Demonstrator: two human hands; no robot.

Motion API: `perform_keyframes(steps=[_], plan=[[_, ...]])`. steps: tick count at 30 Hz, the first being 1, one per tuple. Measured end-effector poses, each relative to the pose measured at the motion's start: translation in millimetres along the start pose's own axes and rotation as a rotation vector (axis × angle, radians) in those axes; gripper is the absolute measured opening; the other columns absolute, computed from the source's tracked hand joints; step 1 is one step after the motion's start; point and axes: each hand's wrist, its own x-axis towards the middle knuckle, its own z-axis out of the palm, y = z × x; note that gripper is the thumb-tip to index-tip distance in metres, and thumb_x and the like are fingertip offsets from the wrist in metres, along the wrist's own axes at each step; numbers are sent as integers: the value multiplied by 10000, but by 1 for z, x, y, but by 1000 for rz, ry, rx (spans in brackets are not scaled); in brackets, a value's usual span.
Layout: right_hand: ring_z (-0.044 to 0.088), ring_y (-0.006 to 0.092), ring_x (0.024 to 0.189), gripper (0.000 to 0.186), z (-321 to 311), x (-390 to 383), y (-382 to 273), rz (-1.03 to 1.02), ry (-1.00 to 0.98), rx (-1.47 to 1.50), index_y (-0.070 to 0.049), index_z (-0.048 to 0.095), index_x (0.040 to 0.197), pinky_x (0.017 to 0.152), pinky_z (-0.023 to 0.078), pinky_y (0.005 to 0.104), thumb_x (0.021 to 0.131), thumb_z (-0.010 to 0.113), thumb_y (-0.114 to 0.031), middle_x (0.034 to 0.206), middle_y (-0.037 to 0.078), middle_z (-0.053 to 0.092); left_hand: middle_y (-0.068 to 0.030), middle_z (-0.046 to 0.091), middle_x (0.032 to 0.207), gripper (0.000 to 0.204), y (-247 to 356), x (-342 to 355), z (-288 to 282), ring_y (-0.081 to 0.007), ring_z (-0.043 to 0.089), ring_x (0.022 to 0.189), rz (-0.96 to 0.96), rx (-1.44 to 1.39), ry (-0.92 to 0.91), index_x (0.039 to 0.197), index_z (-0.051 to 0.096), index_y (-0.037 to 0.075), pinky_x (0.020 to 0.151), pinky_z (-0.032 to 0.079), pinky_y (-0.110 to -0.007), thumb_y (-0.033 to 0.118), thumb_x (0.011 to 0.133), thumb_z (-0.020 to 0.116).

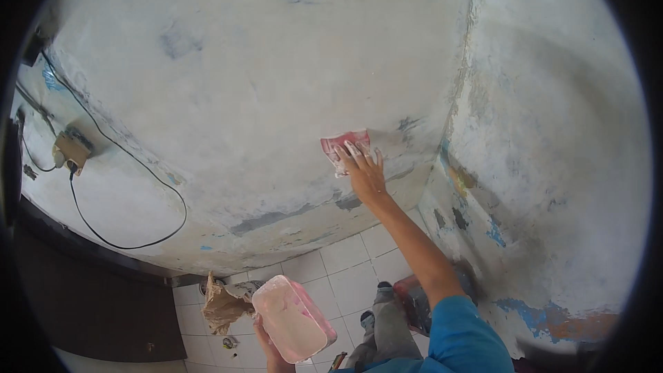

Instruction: The person applies plaster to the wall and corner using a scraper, repeatedly scooping plaster paste from a plastic container and spreading it across the wall surface.

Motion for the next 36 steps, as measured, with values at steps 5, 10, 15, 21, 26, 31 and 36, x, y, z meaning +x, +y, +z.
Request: perform_keyframes(steps=[5,10,15,21,26,31,36], plan=[[506,328,1295,609,-68,86,35,190,374,36,-211,494,1479,1074,340,576,898,583,-51,1501,33,493,-99,598,1265,582,11,-2,1,-289,618,1114,-4,39,19,1356,500,113,913,543,-460,549,979,420],[474,319,1321,612,-45,86,43,151,355,-66,-208,481,1487,1080,339,573,904,567,-45,1533,42,441,-118,591,1304,632,5,-3,-1,-286,610,1141,8,-27,55,1387,490,84,942,526,-440,564,976,448],[614,258,1055,446,-42,-25,11,140,-57,389,-110,554,1379,905,493,390,936,563,-56,1216,50,650,-109,582,1332,631,23,-6,23,-286,592,1184,12,-73,-97,1417,481,101,984,512,-443,555,978,462],[542,25,827,225,-193,-52,-90,935,-399,1715,-67,605,1157,702,443,186,980,650,-198,974,-58,599,-107,598,1322,544,52,10,53,-244,615,1164,48,-121,-248,1412,480,60,992,521,-400,446,1031,451],[546,30,814,284,-240,-98,-109,943,-482,1721,-80,591,1233,716,457,207,974,655,-178,989,-38,611,-135,632,1218,539,50,28,85,-216,649,1071,72,31,-368,1352,510,-1,913,551,-374,437,1040,472],[555,33,838,252,-261,-101,-73,946,-292,1491,-58,604,1220,717,454,200,987,624,-153,960,-33,629,-130,646,1109,497,52,20,107,-185,649,993,98,71,-303,1265,554,-22,873,544,-345,415,1030,524],[621,81,923,197,-310,-74,-48,392,-177,1159,-70,673,1145,775,465,231,967,591,-92,1002,-15,698,-150,635,1183,538,54,15,126,-202,642,1034,7,167,-467,1315,542,-19,868,547,-354,434,1028,510]])
